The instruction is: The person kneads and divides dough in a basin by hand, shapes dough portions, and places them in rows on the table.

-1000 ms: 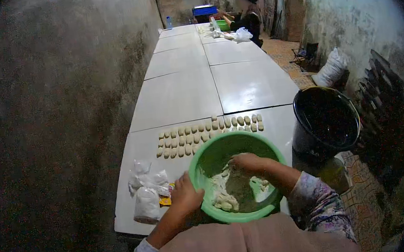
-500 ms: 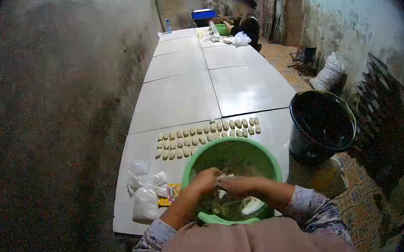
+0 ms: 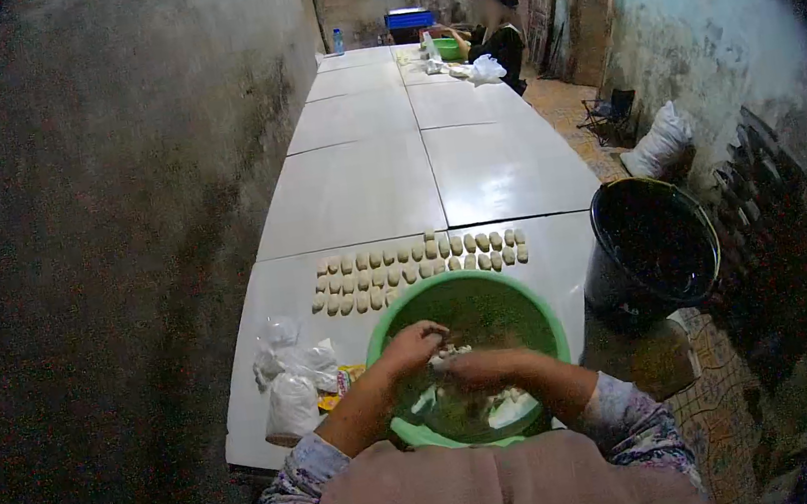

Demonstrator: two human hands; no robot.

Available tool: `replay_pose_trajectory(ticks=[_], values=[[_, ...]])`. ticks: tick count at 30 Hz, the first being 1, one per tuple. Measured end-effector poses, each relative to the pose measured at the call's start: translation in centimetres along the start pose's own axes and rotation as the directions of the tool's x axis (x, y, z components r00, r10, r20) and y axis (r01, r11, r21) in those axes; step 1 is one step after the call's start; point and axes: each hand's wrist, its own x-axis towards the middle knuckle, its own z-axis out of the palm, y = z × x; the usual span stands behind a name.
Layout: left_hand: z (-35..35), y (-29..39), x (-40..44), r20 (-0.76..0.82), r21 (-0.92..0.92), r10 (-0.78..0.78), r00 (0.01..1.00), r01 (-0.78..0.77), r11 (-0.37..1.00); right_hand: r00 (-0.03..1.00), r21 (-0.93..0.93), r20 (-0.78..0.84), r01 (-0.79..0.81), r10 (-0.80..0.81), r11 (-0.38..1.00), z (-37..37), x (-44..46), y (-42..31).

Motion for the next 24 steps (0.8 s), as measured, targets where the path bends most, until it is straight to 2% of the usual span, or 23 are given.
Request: replay_pose_trajectory(ticks=[1,2,3,4,5,6,9,10,12,13,17,19,20,22,23,24], values=[[-0.1,-0.1,0.3,0.003,-0.134,-0.044,0.999,0.044,0.99,0.997,0.238,-0.07,0.005,0.012,0.971,-1.0,-1.3,-0.6],[-0.2,0.7,0.0,0.006,-0.134,-0.049,0.999,0.049,0.99,0.99,0.46,-0.136,0.026,0.042,0.888,-1.5,-2.2,-0.3],[-0.4,2.2,-0.5,0.053,-0.234,-0.162,0.985,0.17,0.957,0.99,0.462,-0.134,0.026,0.041,0.886,-1.8,-2.4,0.4],[-0.5,3.1,-0.9,0.112,-0.324,-0.266,0.958,0.288,0.901,0.931,0.213,-0.359,0.151,-0.066,0.965,-1.9,-2.5,1.2],[-0.7,1.9,-0.4,0.192,-0.278,-0.187,0.963,0.236,0.931,0.818,-0.072,-0.532,0.213,-0.219,0.974,-2.1,-2.4,1.6],[-0.6,2.9,-1.1,0.193,-0.276,-0.186,0.963,0.235,0.932,0.817,-0.073,-0.534,0.213,-0.219,0.974,-2.4,-2.5,1.5],[-0.3,5.8,-2.9,0.26,-0.383,-0.148,0.954,0.243,0.891,0.868,0.238,-0.481,-0.005,0.122,0.971,-3.3,-2.7,1.1],[-0.3,5.8,-3.0,0.26,-0.38,-0.148,0.954,0.242,0.893,0.867,0.238,-0.483,-0.003,0.121,0.971,-3.2,-2.6,1.1],[-0.4,5.8,-3.3,0.334,-0.313,-0.018,0.942,0.129,0.941,0.851,-0.177,-0.525,-0.124,0.013,0.976,-3.0,-2.4,1.0],[-0.1,4.4,-2.6,0.348,-0.386,0.042,0.937,0.102,0.917,0.849,-0.146,-0.527,-0.121,0.027,0.982,-3.0,-2.4,0.8],[0.0,2.6,-1.6,0.277,-0.343,0.012,0.961,0.087,0.935,0.84,-0.235,-0.539,-0.083,-0.059,0.968,-2.9,-2.6,1.6],[0.0,1.9,-0.6,0.23,-0.214,-0.03,0.973,0.081,0.974,0.844,0.063,-0.534,0.102,-0.053,0.993,-2.1,-1.1,3.4],[0.0,1.7,-0.6,0.232,-0.212,-0.029,0.972,0.079,0.974,0.842,0.063,-0.536,0.102,-0.052,0.993,-2.0,-1.0,3.9],[-0.1,2.8,-1.4,-0.021,0.035,0.126,0.992,-0.125,0.992,0.832,0.135,-0.542,0.225,-0.118,0.965,-2.1,-1.0,3.7],[0.1,3.3,-1.9,-0.027,-0.169,0.086,0.996,-0.089,0.982,0.832,0.136,-0.541,0.225,-0.118,0.965,-2.2,-1.1,3.6],[0.1,2.9,-1.6,-0.027,-0.17,0.085,0.996,-0.089,0.982,0.841,0.163,-0.535,0.198,-0.082,0.967,-2.3,-1.3,3.5]])
